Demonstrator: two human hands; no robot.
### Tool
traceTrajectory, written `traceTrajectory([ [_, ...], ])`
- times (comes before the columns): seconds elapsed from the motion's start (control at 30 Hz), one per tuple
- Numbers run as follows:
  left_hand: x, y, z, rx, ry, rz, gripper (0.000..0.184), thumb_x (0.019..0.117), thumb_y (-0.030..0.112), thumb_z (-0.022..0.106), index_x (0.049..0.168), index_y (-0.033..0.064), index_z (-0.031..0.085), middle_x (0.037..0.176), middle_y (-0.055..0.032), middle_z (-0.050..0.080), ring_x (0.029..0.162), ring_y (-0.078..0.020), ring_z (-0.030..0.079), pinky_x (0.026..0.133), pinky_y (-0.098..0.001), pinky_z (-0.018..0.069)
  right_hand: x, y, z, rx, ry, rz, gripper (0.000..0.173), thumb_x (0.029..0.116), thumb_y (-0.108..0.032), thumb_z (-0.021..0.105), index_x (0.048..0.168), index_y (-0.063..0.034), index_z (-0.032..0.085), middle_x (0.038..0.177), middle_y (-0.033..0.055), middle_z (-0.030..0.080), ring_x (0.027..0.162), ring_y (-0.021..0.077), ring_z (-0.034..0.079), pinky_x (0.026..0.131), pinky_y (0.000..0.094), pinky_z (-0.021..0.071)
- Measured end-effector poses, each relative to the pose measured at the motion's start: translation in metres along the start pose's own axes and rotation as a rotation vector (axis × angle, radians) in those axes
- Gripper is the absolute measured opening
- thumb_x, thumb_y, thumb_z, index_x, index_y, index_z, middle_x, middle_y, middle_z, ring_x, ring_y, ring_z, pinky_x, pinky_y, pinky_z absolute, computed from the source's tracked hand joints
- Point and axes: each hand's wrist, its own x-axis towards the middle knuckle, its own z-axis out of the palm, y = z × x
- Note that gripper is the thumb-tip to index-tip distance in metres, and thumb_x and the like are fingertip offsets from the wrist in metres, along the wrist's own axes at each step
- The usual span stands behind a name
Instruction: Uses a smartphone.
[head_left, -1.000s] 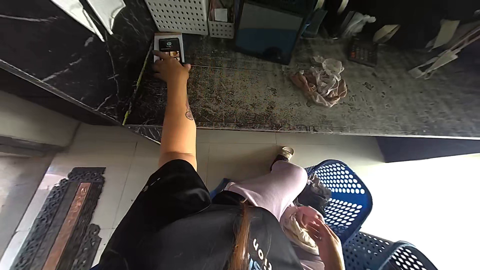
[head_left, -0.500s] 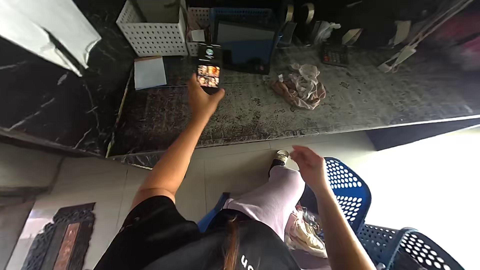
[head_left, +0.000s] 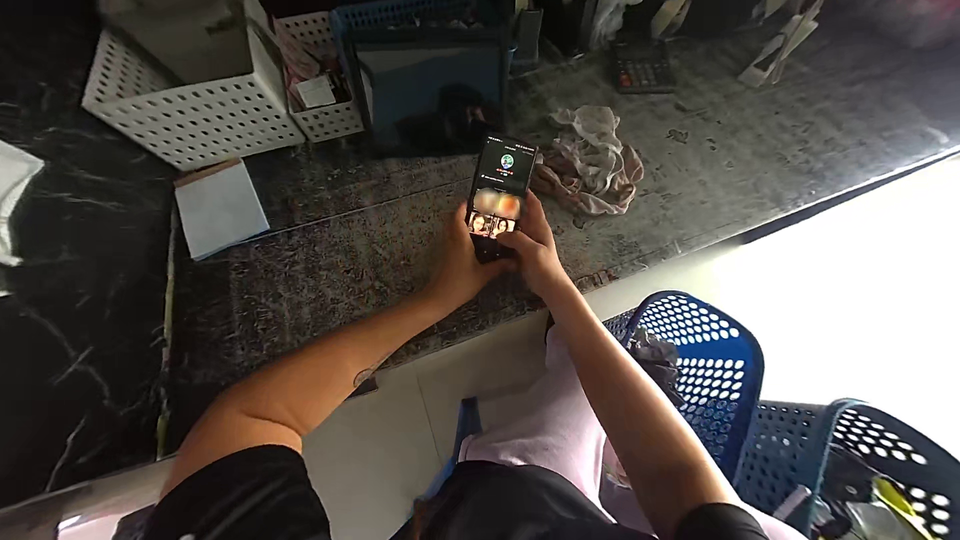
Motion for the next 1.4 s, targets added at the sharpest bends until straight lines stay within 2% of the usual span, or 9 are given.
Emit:
traceTrajectory([
  [0.07,0.001,-0.002,-0.002,-0.053,-0.035,-0.047,0.121,0.0691,0.04,0.095,0.156,-0.0017,0.022,0.146,-0.0259,0.048,0.129,-0.0318,0.057,0.109,-0.0491,0.0486,0.001,0.002,-0.005,0.01,-0.045,0.013,0.084,0.0828,0.003,0.053,0.158,-0.0047,0.016,0.141,0.0164,0.055,0.122,0.0229,0.063,0.1,0.0437,0.0562],
  [0.23,0.002,-0.002,-0.009,-0.147,-0.095,-0.133,0.116,0.0658,0.035,0.098,0.151,0.0058,0.025,0.12,-0.0181,0.066,0.108,-0.0255,0.07,0.093,-0.0471,0.0585,-0.001,-0.001,-0.011,0.011,-0.124,0.049,0.094,0.0773,0.007,0.053,0.159,-0.0045,0.009,0.145,0.0173,0.053,0.124,0.0241,0.063,0.101,0.0438,0.0564],
  [0.4,0.005,-0.011,-0.009,-0.273,-0.176,-0.075,0.115,0.068,0.028,0.096,0.156,0.0064,0.025,0.127,-0.0117,0.066,0.115,-0.0167,0.068,0.101,-0.0406,0.0576,0.0,0.001,-0.014,0.012,-0.144,0.042,0.104,0.0718,0.009,0.056,0.161,-0.0036,0.004,0.147,0.0188,0.049,0.127,0.025,0.06,0.104,0.0449,0.0548],
  [0.53,0.005,-0.01,-0.01,-0.23,-0.224,-0.081,0.103,0.0743,0.02,0.089,0.154,0.0075,0.026,0.125,-0.0111,0.068,0.113,-0.0183,0.069,0.098,-0.0443,0.0586,-0.001,0.001,-0.015,0.004,-0.16,0.019,0.107,0.0716,0.009,0.057,0.161,-0.0049,0.0,0.149,0.0176,0.047,0.129,0.0254,0.059,0.104,0.0462,0.0548],
  [0.67,0.003,-0.008,-0.008,-0.252,-0.191,-0.064,0.092,0.0765,0.017,0.087,0.149,0.0063,0.031,0.121,-0.0088,0.068,0.11,-0.0141,0.069,0.096,-0.0389,0.0597,0.0,0.002,-0.015,-0.004,-0.176,-0.007,0.11,0.0712,0.009,0.061,0.161,-0.0049,-0.001,0.148,0.0179,0.047,0.128,0.0265,0.059,0.103,0.0467,0.0557],
  [0.87,0.002,-0.009,-0.004,-0.226,-0.165,-0.048,0.093,0.0785,0.028,0.088,0.147,0.0052,0.03,0.119,-0.0094,0.069,0.108,-0.0156,0.07,0.094,-0.0415,0.0601,0.0,-0.004,-0.012,-0.07,-0.181,-0.008,0.117,0.069,0.011,0.07,0.161,-0.0039,-0.001,0.147,0.0173,0.049,0.127,0.0245,0.06,0.103,0.0423,0.0564],
  [1.03,0.001,-0.009,-0.005,-0.176,-0.163,-0.023,0.093,0.077,0.026,0.089,0.146,0.0037,0.03,0.117,-0.0115,0.069,0.107,-0.0189,0.071,0.092,-0.0437,0.0602,-0.001,-0.005,-0.009,-0.064,-0.172,-0.01,0.125,0.0636,0.014,0.076,0.161,-0.004,0.0,0.146,0.018,0.049,0.126,0.0251,0.061,0.103,0.0414,0.0574],
  [1.17,-0.001,-0.007,-0.005,-0.139,-0.171,-0.039,0.093,0.0771,0.024,0.089,0.146,0.0039,0.03,0.112,-0.012,0.07,0.103,-0.0204,0.072,0.089,-0.0443,0.0608,-0.011,-0.017,-0.003,-0.141,-0.131,0.069,0.133,0.0593,0.019,0.074,0.165,-0.0201,0.004,0.147,0.0102,0.05,0.123,0.0209,0.063,0.095,0.0386,0.0604],
  [1.4,-0.003,-0.007,-0.006,-0.143,-0.172,-0.023,0.096,0.0753,0.022,0.091,0.147,0.0021,0.029,0.113,-0.0148,0.07,0.104,-0.0235,0.072,0.09,-0.0462,0.06,-0.011,-0.017,-0.002,-0.229,-0.117,0.073,0.133,0.0599,0.016,0.077,0.164,-0.0185,0.002,0.148,0.0098,0.05,0.122,0.0186,0.063,0.095,0.0372,0.0603],
])
